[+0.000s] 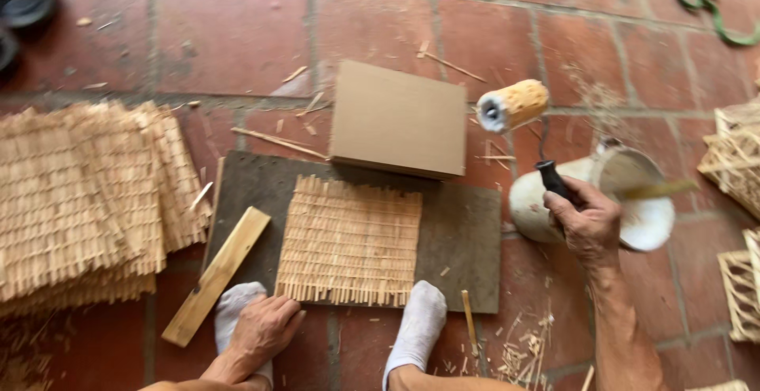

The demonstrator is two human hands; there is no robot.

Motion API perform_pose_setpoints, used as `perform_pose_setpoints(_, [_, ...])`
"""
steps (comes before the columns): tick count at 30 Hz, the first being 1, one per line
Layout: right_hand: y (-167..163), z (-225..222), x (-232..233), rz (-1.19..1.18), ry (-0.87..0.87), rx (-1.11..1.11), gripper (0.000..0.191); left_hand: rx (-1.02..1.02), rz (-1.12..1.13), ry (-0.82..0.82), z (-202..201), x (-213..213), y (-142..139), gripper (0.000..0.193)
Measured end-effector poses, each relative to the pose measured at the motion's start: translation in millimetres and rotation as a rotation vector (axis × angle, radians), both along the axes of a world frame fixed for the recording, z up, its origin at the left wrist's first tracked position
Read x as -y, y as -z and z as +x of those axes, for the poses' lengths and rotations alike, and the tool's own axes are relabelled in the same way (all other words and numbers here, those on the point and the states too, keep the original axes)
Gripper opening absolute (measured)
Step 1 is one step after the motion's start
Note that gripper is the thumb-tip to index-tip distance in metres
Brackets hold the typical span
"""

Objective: The person assembles a small bamboo mat by interlacing thin strips, then applies glue to a cardboard backing using a roller and presses the mat onto it. The finished unit is stacked with others.

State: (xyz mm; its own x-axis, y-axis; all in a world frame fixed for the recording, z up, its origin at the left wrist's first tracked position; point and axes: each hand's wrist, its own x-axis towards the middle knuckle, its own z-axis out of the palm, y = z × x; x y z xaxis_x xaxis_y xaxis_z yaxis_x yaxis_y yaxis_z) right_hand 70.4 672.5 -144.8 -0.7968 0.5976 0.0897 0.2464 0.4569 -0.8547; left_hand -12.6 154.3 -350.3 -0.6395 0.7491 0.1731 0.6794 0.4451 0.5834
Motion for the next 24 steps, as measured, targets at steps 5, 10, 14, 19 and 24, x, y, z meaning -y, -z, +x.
perform_pose_setpoints(5, [34.2,-105.6,24.5,-0.008,-0.262,0.225,0.032,0.059,0.023,-0.014,-10.7,2.4,-8.5,0.019])
perform_pose_setpoints(10, [54.6,-160.9,20.2,0.087,-0.393,0.433,0.032,0.139,-0.02,-0.023,-12.8,3.8,-12.0,0.02])
perform_pose_setpoints(14, [32.1,-145.1,-19.4,0.494,-0.343,0.652,0.033,0.12,0.068,-0.018,-12.9,5.3,-9.6,0.017])
perform_pose_setpoints(19, [-5.7,-106.3,-62.8,0.582,-0.265,0.79,0.034,0.126,0.076,0.0,-11.5,7.4,-6.7,0.016])
perform_pose_setpoints(24, [-0.6,-141.0,-38.2,0.678,-0.381,0.695,0.034,0.144,0.093,0.002,-9.4,8.6,-5.0,0.015])
